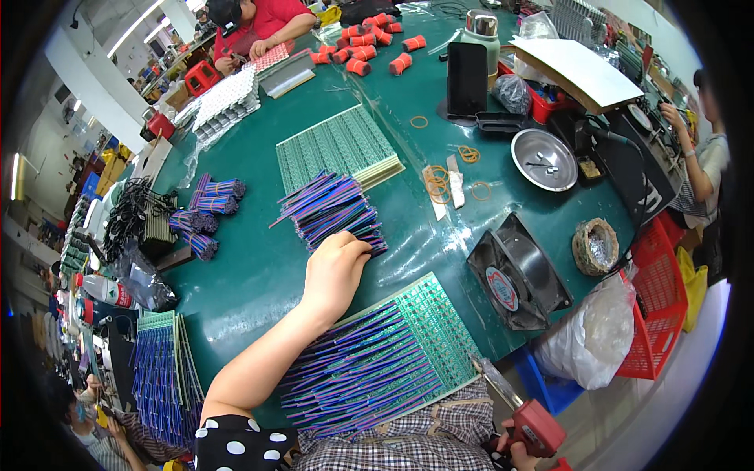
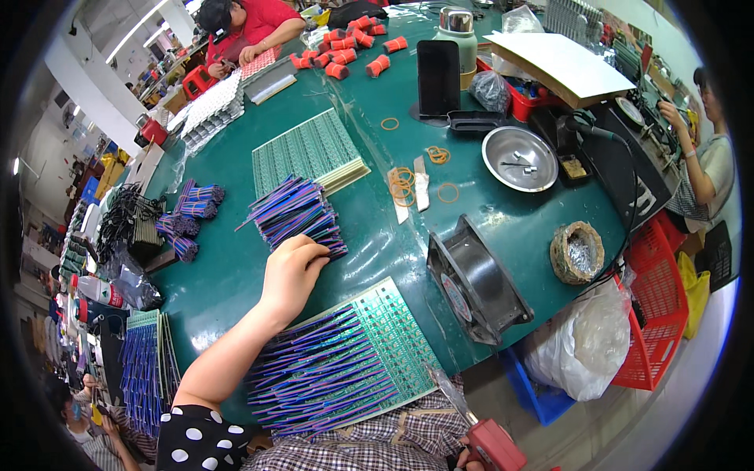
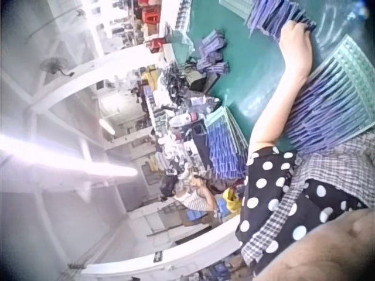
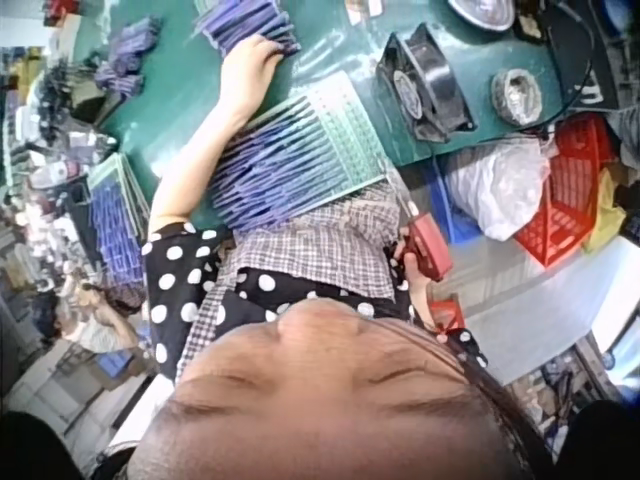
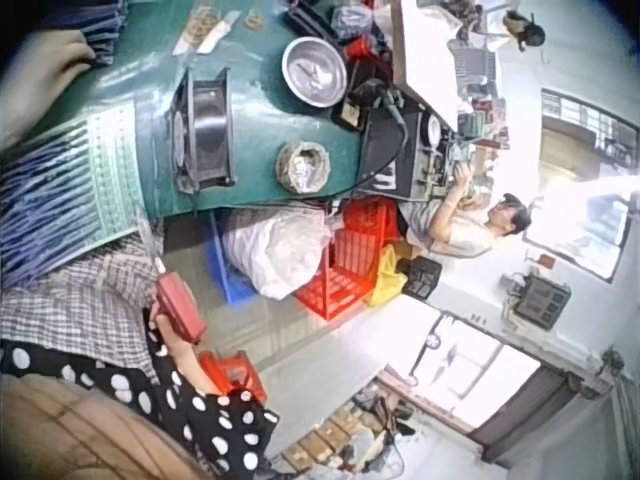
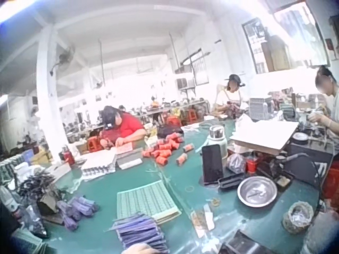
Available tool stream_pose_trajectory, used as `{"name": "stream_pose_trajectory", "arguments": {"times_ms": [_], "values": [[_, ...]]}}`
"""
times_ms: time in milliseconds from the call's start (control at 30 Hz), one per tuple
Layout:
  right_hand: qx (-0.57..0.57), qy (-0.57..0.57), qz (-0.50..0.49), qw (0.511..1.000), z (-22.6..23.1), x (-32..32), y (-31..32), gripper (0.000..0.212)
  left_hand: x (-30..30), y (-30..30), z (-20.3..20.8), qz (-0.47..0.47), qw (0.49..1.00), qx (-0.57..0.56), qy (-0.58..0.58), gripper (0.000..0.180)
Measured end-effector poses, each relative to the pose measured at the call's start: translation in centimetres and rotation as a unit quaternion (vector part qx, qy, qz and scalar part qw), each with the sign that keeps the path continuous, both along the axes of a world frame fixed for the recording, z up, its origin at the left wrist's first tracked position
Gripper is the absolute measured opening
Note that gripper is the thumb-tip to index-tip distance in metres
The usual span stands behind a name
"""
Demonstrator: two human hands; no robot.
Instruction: The person inserts wires into a circuit board and secures the components with a soldering iron.
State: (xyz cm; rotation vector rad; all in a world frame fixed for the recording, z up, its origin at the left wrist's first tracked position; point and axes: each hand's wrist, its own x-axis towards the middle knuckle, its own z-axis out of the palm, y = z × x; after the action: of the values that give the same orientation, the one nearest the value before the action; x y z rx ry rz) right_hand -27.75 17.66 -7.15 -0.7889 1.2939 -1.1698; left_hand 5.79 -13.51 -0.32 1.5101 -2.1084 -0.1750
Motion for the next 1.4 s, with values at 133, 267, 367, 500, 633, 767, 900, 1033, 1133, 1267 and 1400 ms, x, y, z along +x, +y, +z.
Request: {"name": "stream_pose_trajectory", "arguments": {"times_ms": [133, 267, 367, 500, 633, 767, 900, 1033, 1133, 1267, 1400], "values": [[0.016, 0.012, 0.031, 0.999, 1.6, 0.0, -1.1, 0.074, 0.5, 0.4, 1.0, -0.011, 0.991, 0.078, 0.108, 0.012], [0.038, 0.029, 0.055, 0.997, 3.0, 0.3, -1.0, 0.075, 0.4, 2.2, 1.3, -0.032, 0.936, 0.273, 0.221, 0.012], [-0.092, -0.081, -0.118, 0.985, 1.0, 3.3, -2.6, 0.078, -1.7, 6.9, 1.9, -0.111, 0.987, 0.112, -0.025, 0.012], [-0.135, -0.126, -0.043, 0.982, 2.3, 4.9, -6.6, 0.079, -2.0, 11.9, 0.8, -0.137, 0.984, 0.057, -0.099, 0.017], [-0.167, -0.118, -0.023, 0.979, 2.0, 6.5, -8.5, 0.08, -1.9, 12.5, -0.8, -0.142, 0.983, 0.031, -0.111, 0.016], [-0.174, -0.198, -0.02, 0.964, 3.3, 8.1, -10.0, 0.077, -1.4, 12.4, -1.9, -0.144, 0.987, 0.03, -0.072, 0.016], [-0.194, -0.203, -0.038, 0.959, 3.3, 8.8, -10.8, 0.074, -1.1, 12.2, -1.5, -0.132, 0.988, 0.011, -0.077, 0.018], [-0.212, -0.179, -0.055, 0.959, 2.8, 9.3, -10.5, 0.072, 0.1, 12.6, -1.9, -0.146, 0.984, 0.02, -0.099, 0.018], [-0.225, -0.159, -0.042, 0.96, 2.7, 9.7, -10.6, 0.07, 1.1, 12.3, -1.5, -0.144, 0.985, 0.003, -0.097, 0.013], [-0.18, -0.195, -0.001, 0.964, 2.4, 11.5, -10.3, 0.072, 4.4, 12.3, -1.4, -0.164, 0.982, -0.011, -0.093, 0.012], [-0.172, -0.224, 0.023, 0.959, 2.2, 12.8, -10.3, 0.079, 5.7, 12.4, 2.7, -0.137, 0.984, 0.106, 0.043, 0.011]]}}
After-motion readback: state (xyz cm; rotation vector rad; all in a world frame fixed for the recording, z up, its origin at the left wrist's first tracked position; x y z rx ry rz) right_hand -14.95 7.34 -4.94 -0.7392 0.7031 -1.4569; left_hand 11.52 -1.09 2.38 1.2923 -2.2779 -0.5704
